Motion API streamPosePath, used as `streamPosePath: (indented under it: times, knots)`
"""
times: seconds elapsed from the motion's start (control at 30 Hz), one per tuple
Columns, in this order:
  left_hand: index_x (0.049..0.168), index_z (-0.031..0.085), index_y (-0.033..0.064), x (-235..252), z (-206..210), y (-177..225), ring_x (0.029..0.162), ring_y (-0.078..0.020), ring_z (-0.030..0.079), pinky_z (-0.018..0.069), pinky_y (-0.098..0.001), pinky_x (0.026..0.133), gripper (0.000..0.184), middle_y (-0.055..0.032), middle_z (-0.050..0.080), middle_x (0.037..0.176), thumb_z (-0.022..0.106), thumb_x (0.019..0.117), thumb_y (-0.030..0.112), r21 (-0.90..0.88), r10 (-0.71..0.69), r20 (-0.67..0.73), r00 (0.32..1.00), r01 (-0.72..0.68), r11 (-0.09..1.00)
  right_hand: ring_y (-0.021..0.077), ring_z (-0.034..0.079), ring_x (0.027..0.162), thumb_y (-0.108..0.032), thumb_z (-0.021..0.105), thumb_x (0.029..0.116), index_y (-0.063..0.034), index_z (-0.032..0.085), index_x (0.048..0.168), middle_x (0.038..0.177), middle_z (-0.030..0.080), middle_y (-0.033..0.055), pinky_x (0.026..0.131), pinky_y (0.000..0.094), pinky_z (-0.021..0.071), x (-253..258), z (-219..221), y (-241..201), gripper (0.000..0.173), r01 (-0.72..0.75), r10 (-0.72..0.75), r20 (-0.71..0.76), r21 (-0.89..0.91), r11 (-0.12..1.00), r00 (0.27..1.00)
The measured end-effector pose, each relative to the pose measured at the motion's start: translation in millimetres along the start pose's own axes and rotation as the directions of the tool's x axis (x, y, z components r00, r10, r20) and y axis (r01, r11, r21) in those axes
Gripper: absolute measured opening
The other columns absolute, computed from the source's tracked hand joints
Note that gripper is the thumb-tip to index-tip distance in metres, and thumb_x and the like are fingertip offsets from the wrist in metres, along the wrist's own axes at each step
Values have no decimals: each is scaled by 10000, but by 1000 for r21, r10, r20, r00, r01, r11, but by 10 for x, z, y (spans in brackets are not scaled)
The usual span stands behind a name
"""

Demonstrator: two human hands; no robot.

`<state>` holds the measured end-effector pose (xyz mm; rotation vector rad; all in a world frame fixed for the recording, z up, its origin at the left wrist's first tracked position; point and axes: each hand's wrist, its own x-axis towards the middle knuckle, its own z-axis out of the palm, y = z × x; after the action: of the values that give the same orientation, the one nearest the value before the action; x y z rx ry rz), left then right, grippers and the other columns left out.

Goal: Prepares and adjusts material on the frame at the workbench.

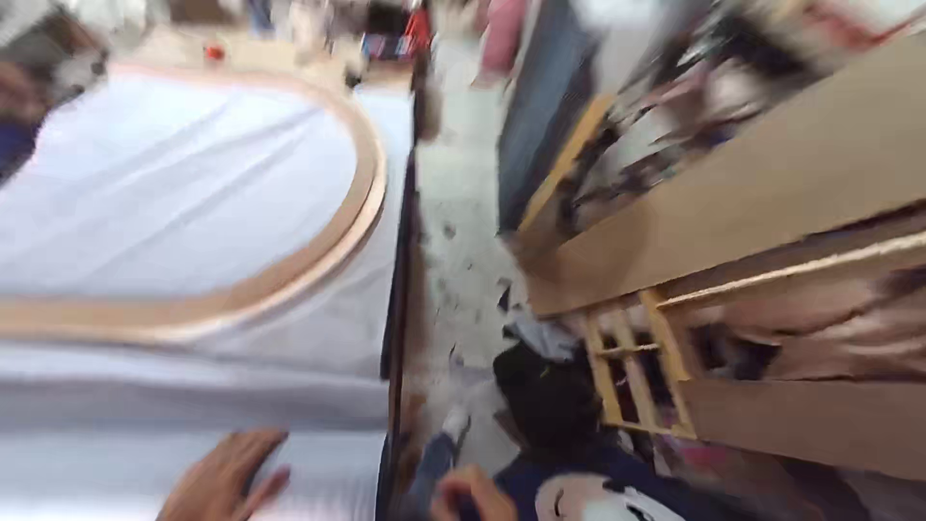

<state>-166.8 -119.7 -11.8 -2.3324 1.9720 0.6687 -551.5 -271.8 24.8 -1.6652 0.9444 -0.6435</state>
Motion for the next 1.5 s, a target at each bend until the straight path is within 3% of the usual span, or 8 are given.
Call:
streamPosePath:
  times: [0.2,0.47,0.67,0.83,0.97,1.2,1.37,1.5]
  knots:
    - [1366,635,171,2,199,54,1340,-197,573,398,-452,1164,734,-37,653,1393,301,987,703,35,35,-193,981,-29,999,51,719,845,-137,792,882,-103,761,968,907,752,-24,815,260,624,838,-515,843,98,23,16,254,-150,988,967]
    - [1374,637,197,-167,259,148,1371,-189,540,373,-451,1180,680,-3,633,1423,349,986,674,38,-7,-238,971,16,999,13,727,804,-110,800,864,-128,784,944,881,767,-70,774,237,642,1544,-1172,575,83,85,-82,23,-193,978,996]
    - [1369,640,142,-50,133,164,1342,-284,573,403,-528,1146,626,-85,644,1406,366,1027,588,-5,-16,-165,986,15,1000,7,729,802,-83,813,838,-126,794,900,861,774,-60,782,244,637,1288,-1698,415,78,88,-116,-70,-320,943,991]
    - [1406,600,108,185,-3,526,1270,-337,618,376,-591,1145,623,-123,683,1330,373,1030,550,-84,-180,-73,981,174,981,102,754,838,-97,777,874,-93,798,946,895,788,9,833,364,640,840,-1783,715,75,-126,70,-168,-348,929,983]
    - [1476,525,117,929,3,932,1097,-334,716,538,-608,989,541,-134,714,1258,474,1067,467,-336,-239,163,957,282,898,214,745,935,-67,689,910,-51,795,988,977,773,100,902,445,605,682,-1671,1080,133,-187,92,-238,-416,890,967]
    - [1482,536,149,2879,-220,2473,1332,-290,579,427,-536,1143,518,-115,620,1419,402,1091,462,-292,173,207,963,-107,950,219,711,892,29,616,904,-31,763,968,947,721,112,841,400,608,1327,-1968,1006,171,-54,-21,-173,-420,906,985]
    - [1459,549,127,3614,-403,3227,1182,-329,667,495,-587,1048,491,-155,671,1315,445,1093,437,-498,548,338,765,-348,794,230,690,851,56,560,869,-47,773,952,912,698,114,784,410,594,2118,-2482,1208,251,22,-97,-136,-470,883,986]
    - [1449,553,115,4352,-268,3294,1238,-426,612,443,-670,1035,500,-197,625,1381,490,1074,439,-213,419,600,681,-369,905,245,686,837,56,543,851,-47,784,912,892,699,125,773,418,583,2608,-3007,1537,269,15,-114,-188,-458,889,976]
